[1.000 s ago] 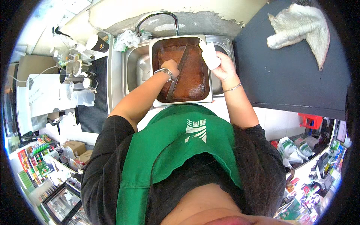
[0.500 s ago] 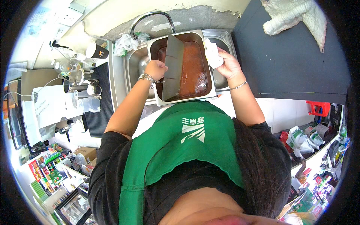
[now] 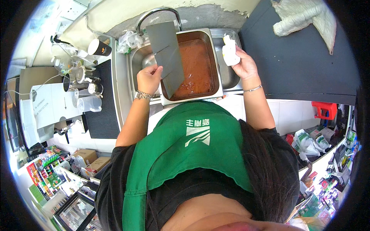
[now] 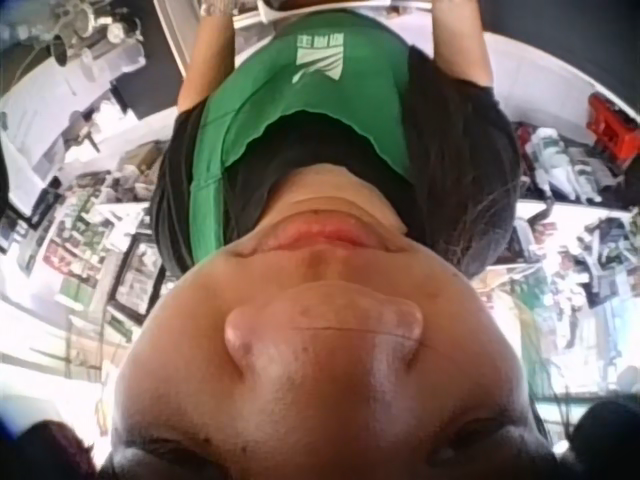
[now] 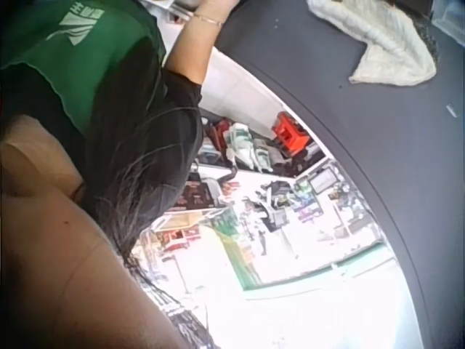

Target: The person scrubs a rectangular metal tray with a yellow sponge over a sink, then wipes the tray with a white paper towel. The person carries the tray through a store aisle and places it on a counter.

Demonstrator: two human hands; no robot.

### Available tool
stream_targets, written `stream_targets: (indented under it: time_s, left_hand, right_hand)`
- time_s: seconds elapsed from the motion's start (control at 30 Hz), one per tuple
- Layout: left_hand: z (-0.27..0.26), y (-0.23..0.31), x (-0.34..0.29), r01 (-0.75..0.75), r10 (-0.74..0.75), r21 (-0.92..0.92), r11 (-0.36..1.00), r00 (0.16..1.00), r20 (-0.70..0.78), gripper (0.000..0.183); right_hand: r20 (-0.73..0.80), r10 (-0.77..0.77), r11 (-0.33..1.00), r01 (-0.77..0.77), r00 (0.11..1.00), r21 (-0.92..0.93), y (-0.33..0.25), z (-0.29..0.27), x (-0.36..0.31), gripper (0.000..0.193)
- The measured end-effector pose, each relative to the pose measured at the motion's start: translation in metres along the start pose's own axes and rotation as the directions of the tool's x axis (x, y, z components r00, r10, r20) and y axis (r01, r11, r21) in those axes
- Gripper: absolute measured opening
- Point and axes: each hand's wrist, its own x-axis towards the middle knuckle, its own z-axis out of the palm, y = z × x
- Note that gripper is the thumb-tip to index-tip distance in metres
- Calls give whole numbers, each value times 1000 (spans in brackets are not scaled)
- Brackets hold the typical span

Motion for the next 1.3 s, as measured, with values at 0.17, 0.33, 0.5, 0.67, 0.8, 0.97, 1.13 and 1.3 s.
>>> stream_targets:
  time_s: [0.17, 0.33, 0.5, 0.67, 0.8, 0.97, 1.13, 1.3]
  left_hand:
    - [-8, -5, -6, -26, 19, -116, 993, 998, -62, 16]
    - [-12, -4, -7, -32, 20, -133, 991, 996, -89, 17]
    - [-13, -5, -6, -72, 57, -128, 989, 991, -121, 17]
    - [-12, -13, -3, -123, 104, -146, 982, 986, -132, 14]
    - [-12, -11, -3, -105, 80, -212, 972, 989, -125, 14]
    - [-12, -9, -1, -100, 68, -250, 963, 989, -134, 13]
    - [-14, -8, 0, -111, 83, -226, 968, 988, -129, 13]
    - [-14, -10, 1, -117, 87, -248, 962, 988, -131, 14]
  right_hand:
    - [-44, -69, 998, 68, 997, -19, -8, 2, -6, 40]
    - [-22, -61, 998, 62, 998, 32, -12, 3, -11, 34]
    - [29, -50, 997, 48, 998, 54, -13, 4, -15, 33]
    - [43, -60, 998, 59, 997, 21, -13, 5, -17, 43]
    - [66, -61, 998, 59, 996, 28, -12, 6, -18, 43]
    - [3, -78, 996, 78, 997, 30, -10, 11, -21, 36]
    - [-7, -73, 997, 73, 997, 38, -9, 15, -20, 32]
    - [17, -81, 997, 81, 997, 1, -8, 12, -17, 39]
